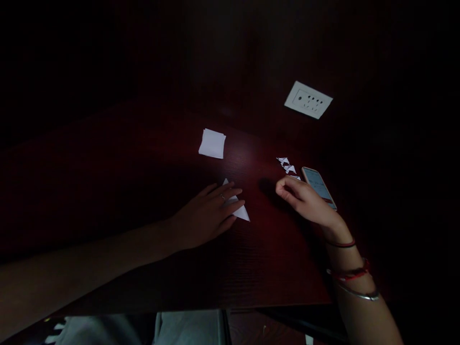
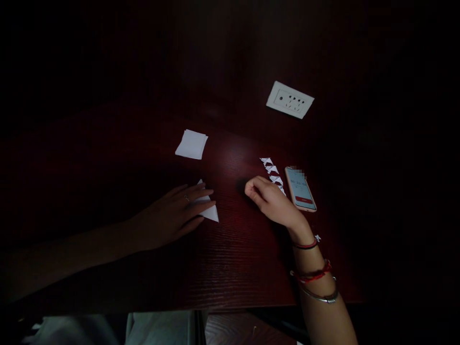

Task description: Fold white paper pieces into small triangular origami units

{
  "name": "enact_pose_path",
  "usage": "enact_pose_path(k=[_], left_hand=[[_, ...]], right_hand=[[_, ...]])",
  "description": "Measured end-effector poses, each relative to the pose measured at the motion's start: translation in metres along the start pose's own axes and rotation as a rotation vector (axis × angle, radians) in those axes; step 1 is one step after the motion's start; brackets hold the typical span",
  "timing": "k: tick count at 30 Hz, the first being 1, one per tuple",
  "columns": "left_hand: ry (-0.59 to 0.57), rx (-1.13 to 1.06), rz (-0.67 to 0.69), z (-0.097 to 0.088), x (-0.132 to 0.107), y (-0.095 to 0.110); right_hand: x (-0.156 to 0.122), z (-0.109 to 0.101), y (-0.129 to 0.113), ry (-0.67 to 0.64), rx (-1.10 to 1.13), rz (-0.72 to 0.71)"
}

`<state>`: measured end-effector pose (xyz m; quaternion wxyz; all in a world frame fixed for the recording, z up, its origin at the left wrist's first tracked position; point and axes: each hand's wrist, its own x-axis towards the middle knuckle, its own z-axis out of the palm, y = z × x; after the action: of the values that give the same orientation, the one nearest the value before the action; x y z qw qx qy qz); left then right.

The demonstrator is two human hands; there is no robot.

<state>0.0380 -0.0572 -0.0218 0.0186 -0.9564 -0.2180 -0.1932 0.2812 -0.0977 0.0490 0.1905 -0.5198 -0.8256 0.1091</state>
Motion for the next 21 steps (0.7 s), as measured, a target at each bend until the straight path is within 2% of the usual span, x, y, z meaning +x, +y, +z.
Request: enact_pose_path(k=[3,6,10,13,17,21], left_hand=[[0.02,-0.054,0.017,0.002,0.002,0.005],[0.015,-0.109,0.038,0.006,0.012,0.019],[-0.016,-0.166,0.156,0.013,0.043,0.06],[-0.027,-0.157,0.19,0.018,0.072,0.093],[-0.022,-0.124,0.185,0.025,0.095,0.114],[0.021,-0.072,0.206,0.029,0.1,0.113]], right_hand=[[-0.022,-0.015,-0.005,0.002,-0.037,0.052],[-0.06,-0.031,0.001,0.012,-0.087,0.159],[-0.118,-0.044,0.023,0.024,-0.113,0.327],[-0.149,-0.046,0.04,0.071,-0.138,0.428],[-0.169,-0.045,0.057,0.132,-0.174,0.481],[-0.175,-0.046,0.065,0.166,-0.165,0.473]])
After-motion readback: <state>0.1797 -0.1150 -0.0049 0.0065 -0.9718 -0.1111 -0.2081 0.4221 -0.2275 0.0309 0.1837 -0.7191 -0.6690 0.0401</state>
